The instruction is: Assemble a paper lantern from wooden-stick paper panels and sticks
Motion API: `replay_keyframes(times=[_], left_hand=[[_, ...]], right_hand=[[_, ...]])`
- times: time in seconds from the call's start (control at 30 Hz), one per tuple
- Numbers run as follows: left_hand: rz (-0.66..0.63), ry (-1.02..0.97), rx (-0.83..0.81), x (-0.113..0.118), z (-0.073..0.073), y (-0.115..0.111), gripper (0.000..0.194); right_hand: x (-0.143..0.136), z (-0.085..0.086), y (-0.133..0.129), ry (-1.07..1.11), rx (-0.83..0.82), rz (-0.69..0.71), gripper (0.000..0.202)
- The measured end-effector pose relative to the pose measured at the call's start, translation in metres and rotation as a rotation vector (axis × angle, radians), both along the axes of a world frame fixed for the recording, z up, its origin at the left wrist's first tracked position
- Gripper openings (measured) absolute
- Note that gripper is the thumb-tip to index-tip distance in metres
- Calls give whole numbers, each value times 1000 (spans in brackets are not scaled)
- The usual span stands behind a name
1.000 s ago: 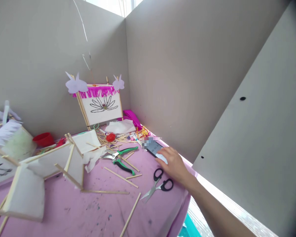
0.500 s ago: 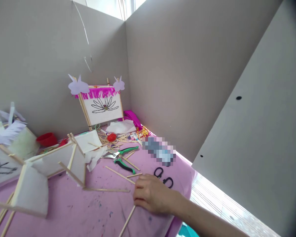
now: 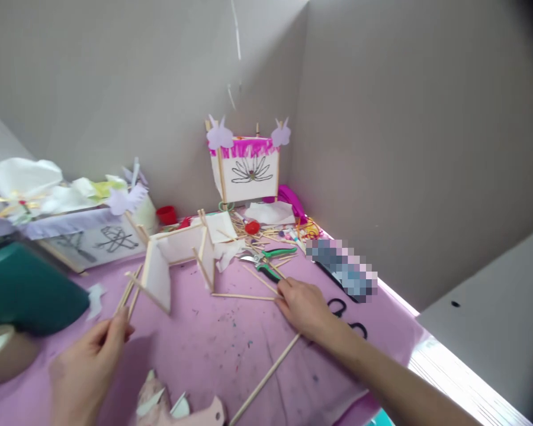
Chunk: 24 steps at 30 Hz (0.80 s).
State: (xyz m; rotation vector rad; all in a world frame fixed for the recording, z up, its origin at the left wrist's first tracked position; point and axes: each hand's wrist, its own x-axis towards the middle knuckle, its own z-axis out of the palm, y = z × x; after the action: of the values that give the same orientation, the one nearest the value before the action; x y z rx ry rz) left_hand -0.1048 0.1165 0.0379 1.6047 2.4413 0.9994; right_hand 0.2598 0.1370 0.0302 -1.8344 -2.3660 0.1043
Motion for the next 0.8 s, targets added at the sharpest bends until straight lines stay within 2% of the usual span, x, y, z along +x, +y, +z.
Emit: replay_keyframes(times=[0.13,0.27,0.33,0.47,0.57,0.67,0.8], left_hand=[[14,5,-16,15,10,-3,36],[10,-25,-31,15,8,-6,40],[8,-28,-33,14,7,-6,40],[21,-29,-38,15,9,-5,40],[26,-37,-49,17,10,-5,40],[-3,-47,-38,19,10,-5,40],[5,-50,-18,20,11,-5,39]], right_hand=[[-4,4,10,-92,17,-30,15],[-10,7,12,-85,24,146,15],[-7,9,10,-87,-6,177,18],[12,14,3,-104,-113,157,20],[23,16,1,-100,-137,77,22],[19,14,3,-60,-113,4,22],[4,10,9,-84,-65,10,21]])
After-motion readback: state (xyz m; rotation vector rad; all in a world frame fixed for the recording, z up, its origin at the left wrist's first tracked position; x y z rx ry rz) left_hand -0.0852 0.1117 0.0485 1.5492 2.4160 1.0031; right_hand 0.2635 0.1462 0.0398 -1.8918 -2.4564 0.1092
